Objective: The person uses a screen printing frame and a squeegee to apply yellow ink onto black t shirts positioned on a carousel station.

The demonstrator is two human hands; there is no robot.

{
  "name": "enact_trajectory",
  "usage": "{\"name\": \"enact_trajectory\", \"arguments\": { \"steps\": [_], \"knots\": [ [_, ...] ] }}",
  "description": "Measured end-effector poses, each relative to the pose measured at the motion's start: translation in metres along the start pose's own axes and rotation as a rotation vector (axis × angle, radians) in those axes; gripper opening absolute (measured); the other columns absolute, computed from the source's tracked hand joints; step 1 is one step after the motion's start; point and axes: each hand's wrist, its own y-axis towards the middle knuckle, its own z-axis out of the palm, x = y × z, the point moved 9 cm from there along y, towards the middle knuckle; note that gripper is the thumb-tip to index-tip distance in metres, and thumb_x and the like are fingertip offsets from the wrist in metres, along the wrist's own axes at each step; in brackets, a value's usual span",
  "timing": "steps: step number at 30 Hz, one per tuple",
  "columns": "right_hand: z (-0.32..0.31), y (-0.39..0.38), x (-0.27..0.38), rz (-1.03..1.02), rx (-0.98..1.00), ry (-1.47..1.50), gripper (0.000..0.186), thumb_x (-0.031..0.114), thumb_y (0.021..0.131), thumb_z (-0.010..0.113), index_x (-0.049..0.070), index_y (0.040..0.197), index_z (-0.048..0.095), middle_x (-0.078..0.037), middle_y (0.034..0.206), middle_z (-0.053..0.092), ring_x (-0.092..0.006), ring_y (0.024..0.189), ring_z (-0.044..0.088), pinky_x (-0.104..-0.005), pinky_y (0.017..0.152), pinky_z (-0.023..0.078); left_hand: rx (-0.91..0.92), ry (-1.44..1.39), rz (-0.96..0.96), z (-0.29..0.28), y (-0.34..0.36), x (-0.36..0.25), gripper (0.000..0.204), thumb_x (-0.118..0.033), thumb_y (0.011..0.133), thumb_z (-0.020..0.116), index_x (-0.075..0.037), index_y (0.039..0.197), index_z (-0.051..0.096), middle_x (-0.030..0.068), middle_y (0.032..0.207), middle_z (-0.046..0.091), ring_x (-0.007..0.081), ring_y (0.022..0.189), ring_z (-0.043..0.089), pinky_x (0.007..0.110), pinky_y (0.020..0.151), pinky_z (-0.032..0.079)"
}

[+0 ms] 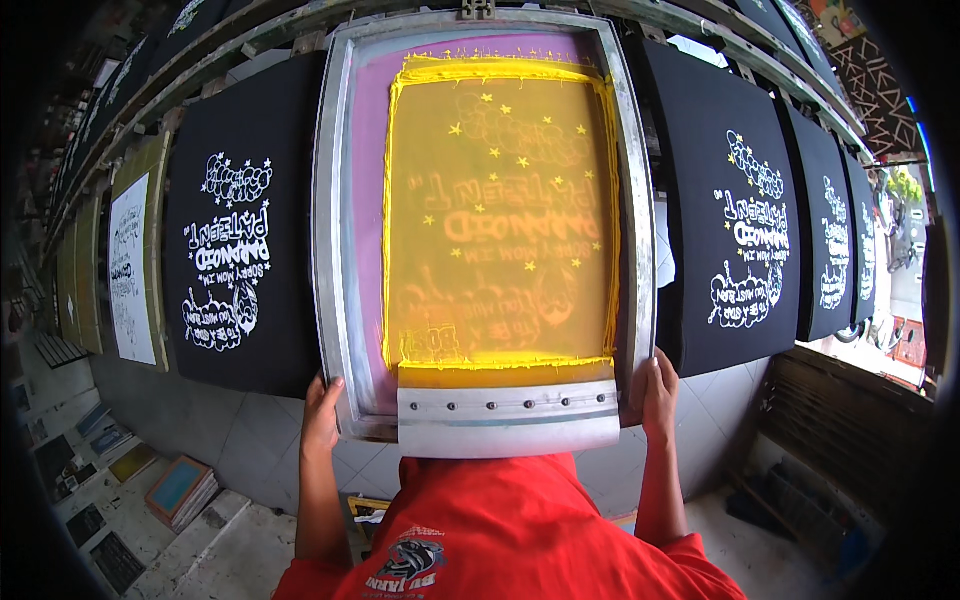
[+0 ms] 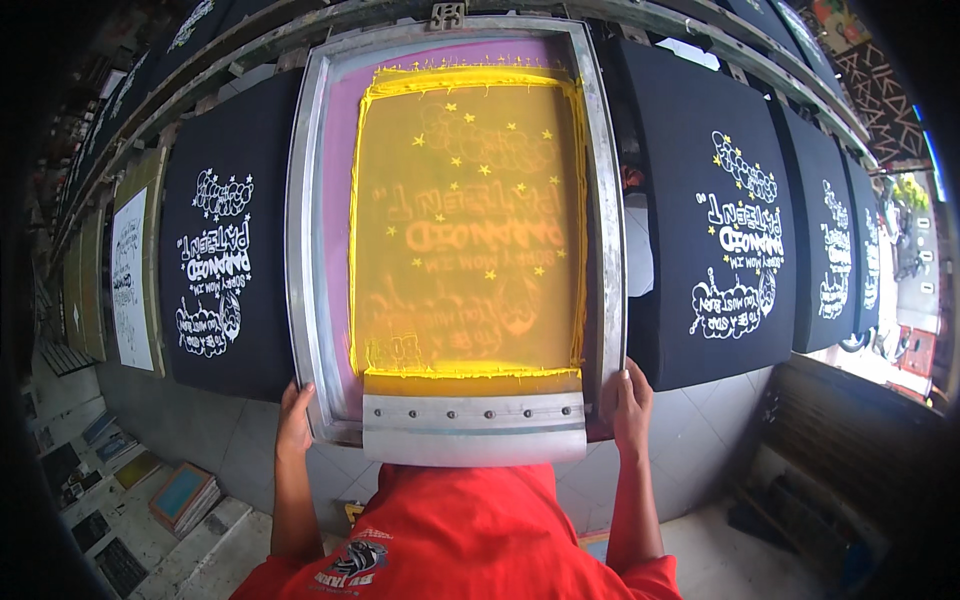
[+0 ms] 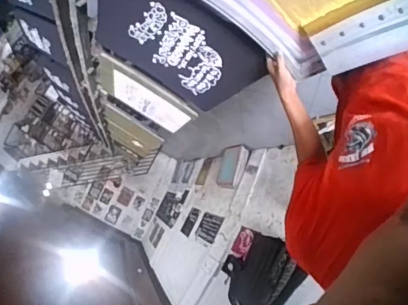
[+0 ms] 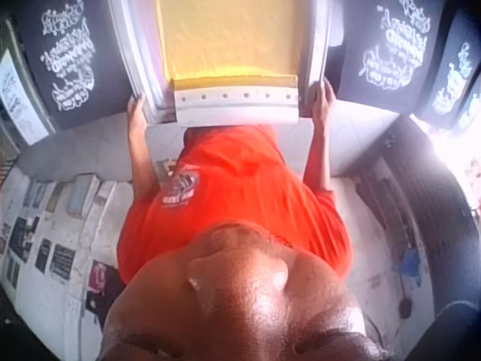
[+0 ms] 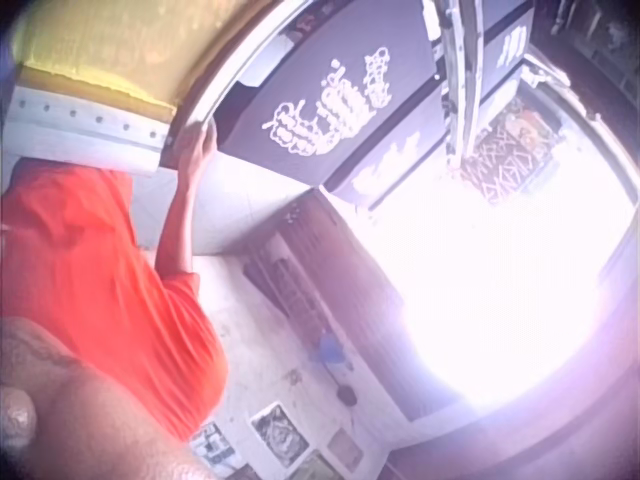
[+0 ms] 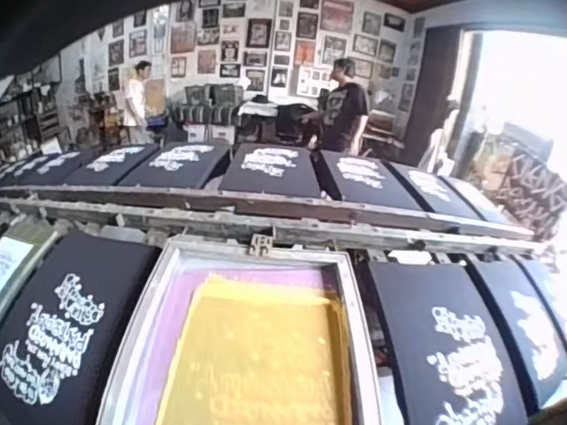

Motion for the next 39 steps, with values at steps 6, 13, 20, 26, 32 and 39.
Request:
{"name": "enact_trajectory", "arguments": {
  "steps": [6, 13, 20, 26, 32, 39],
  "knots": [
    [0.007, -0.004, 0.012, 0.002, 0.033, 0.001, 0.032, 0.015, 0.103, 0.043, -0.004, 0.125, 0.057, 0.005, 0.072, 0.054, -0.0013, 0.059, 0.046, -0.0171, 0.053, 0.038, -0.043, 0.008, -0.017, 0.004, -0.003, -0.007, 0.047, -0.019, 0.091, 0.058, 0.002, 0.132, 0.049, 0.0101, 0.121, 0.059, 0.0203, 0.112, 0.055, 0.034, 0.098, 0.042],
    [0.003, 0.001, 0.001, 0.002, 0.02, 0.009, 0.034, 0.015, 0.102, 0.042, -0.004, 0.127, 0.056, 0.005, 0.063, 0.049, -0.0024, 0.051, 0.044, -0.0187, 0.046, 0.036, -0.051, -0.018, 0.022, 0.0, 0.0, -0.001, 0.043, -0.015, 0.092, 0.058, 0.002, 0.13, 0.05, 0.011, 0.121, 0.06, 0.0193, 0.111, 0.056, 0.034, 0.099, 0.04],
    [0.007, 0.002, 0.005, 0.005, -0.024, -0.013, 0.028, 0.018, 0.103, 0.041, -0.001, 0.117, 0.057, 0.006, 0.058, 0.047, -0.0012, 0.042, 0.039, -0.0176, 0.038, 0.03, -0.053, -0.019, 0.015, -0.002, 0.0, 0.003, 0.043, -0.016, 0.091, 0.058, 0.001, 0.129, 0.051, 0.0098, 0.119, 0.061, 0.0179, 0.11, 0.055, 0.033, 0.098, 0.039],
    [0.003, 0.003, 0.001, -0.025, -0.028, -0.003, 0.029, 0.017, 0.103, 0.043, -0.002, 0.118, 0.058, 0.007, 0.061, 0.047, -0.0009, 0.047, 0.039, -0.0177, 0.043, 0.031, -0.014, -0.052, 0.047, 0.002, 0.002, 0.0, 0.043, -0.019, 0.09, 0.06, 0.001, 0.127, 0.052, 0.0082, 0.115, 0.061, 0.0167, 0.107, 0.055, 0.032, 0.096, 0.04],
    [0.002, 0.002, -0.003, 0.018, 0.046, 0.021, 0.034, 0.017, 0.102, 0.044, -0.003, 0.126, 0.058, 0.006, 0.067, 0.049, -0.0021, 0.056, 0.042, -0.0175, 0.051, 0.033, -0.025, 0.005, 0.043, 0.002, -0.002, -0.005, 0.042, -0.017, 0.091, 0.06, 0.0, 0.128, 0.051, 0.0088, 0.117, 0.06, 0.0167, 0.106, 0.055, 0.032, 0.095, 0.041],
    [0.009, -0.029, 0.07, -0.468, -0.091, -0.551, 0.038, 0.011, 0.089, 0.058, -0.003, 0.124, 0.056, -0.017, 0.121, 0.057, -0.0281, 0.112, 0.055, -0.0404, 0.098, 0.042, -0.154, 0.565, 0.417, 0.019, -0.038, -0.068, 0.057, -0.01, 0.087, 0.065, 0.0, 0.137, 0.041, 0.0201, 0.133, 0.051, 0.0318, 0.122, 0.052, 0.039, 0.104, 0.04]
  ]
}}
